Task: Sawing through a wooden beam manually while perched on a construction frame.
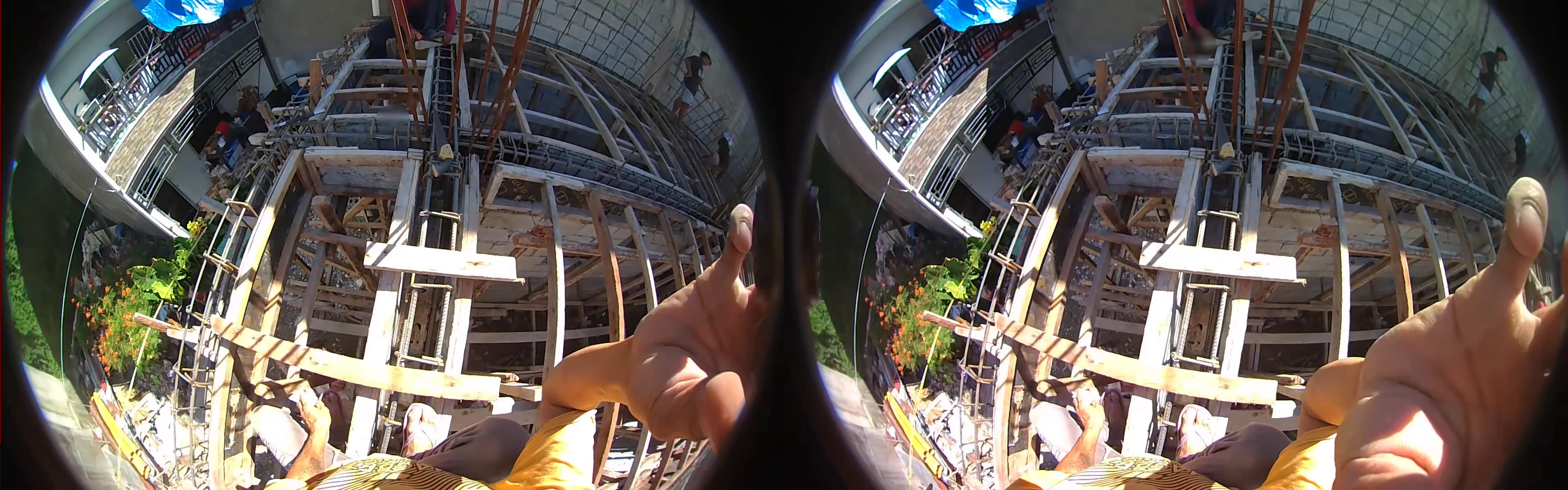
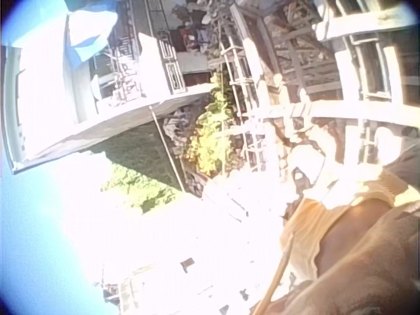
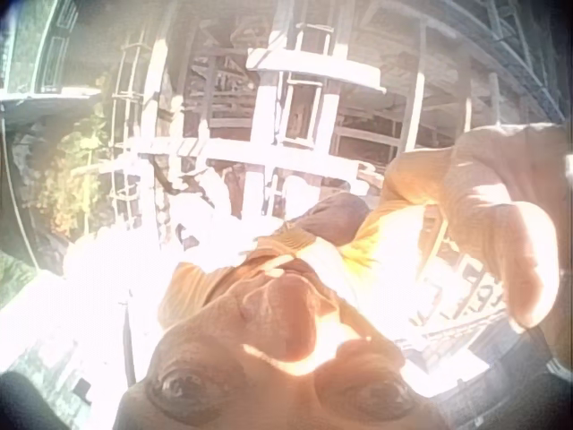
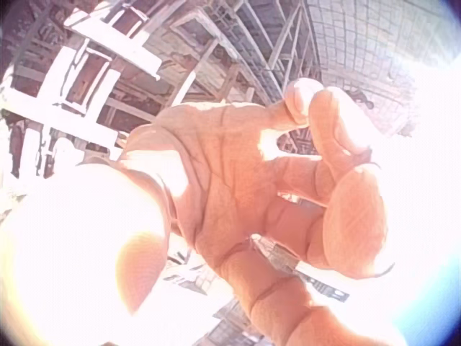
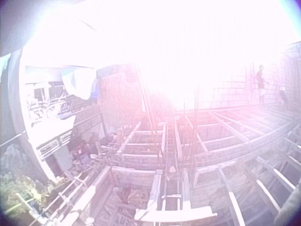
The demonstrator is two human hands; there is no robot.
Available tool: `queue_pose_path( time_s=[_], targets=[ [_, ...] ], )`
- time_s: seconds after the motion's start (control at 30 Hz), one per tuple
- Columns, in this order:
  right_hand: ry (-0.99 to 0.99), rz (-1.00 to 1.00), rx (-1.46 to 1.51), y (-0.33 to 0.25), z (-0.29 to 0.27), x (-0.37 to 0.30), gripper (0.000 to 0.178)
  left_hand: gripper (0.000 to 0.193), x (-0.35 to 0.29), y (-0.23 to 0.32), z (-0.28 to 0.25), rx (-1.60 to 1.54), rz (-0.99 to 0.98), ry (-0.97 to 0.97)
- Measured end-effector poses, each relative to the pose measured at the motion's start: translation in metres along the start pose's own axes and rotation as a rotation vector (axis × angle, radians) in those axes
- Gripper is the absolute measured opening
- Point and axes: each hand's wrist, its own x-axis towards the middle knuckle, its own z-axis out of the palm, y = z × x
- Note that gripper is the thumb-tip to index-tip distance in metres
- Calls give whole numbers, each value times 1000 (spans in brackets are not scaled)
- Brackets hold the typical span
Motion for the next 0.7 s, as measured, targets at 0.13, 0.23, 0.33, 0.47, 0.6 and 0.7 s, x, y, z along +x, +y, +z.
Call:
queue_pose_path(
  time_s=[0.13,0.23,0.33,0.47,0.6,0.7],
  targets=[
    [53,178,-118,12,77,-26,60,39,3,13,8,-34,-30,-20],
    [-295,608,-133,6,116,-84,50,38,17,24,16,-68,-49,-24],
    [-489,857,35,2,138,-164,49,37,35,50,23,-91,-23,-32],
    [-840,987,180,-36,164,-241,46,35,58,73,42,-130,-20,-48],
    [-1357,1018,485,-81,174,-293,51,33,58,66,58,-136,-59,-73],
    [-1597,930,498,-91,181,-287,51,32,18,17,66,-81,-143,-153]
  ],
)
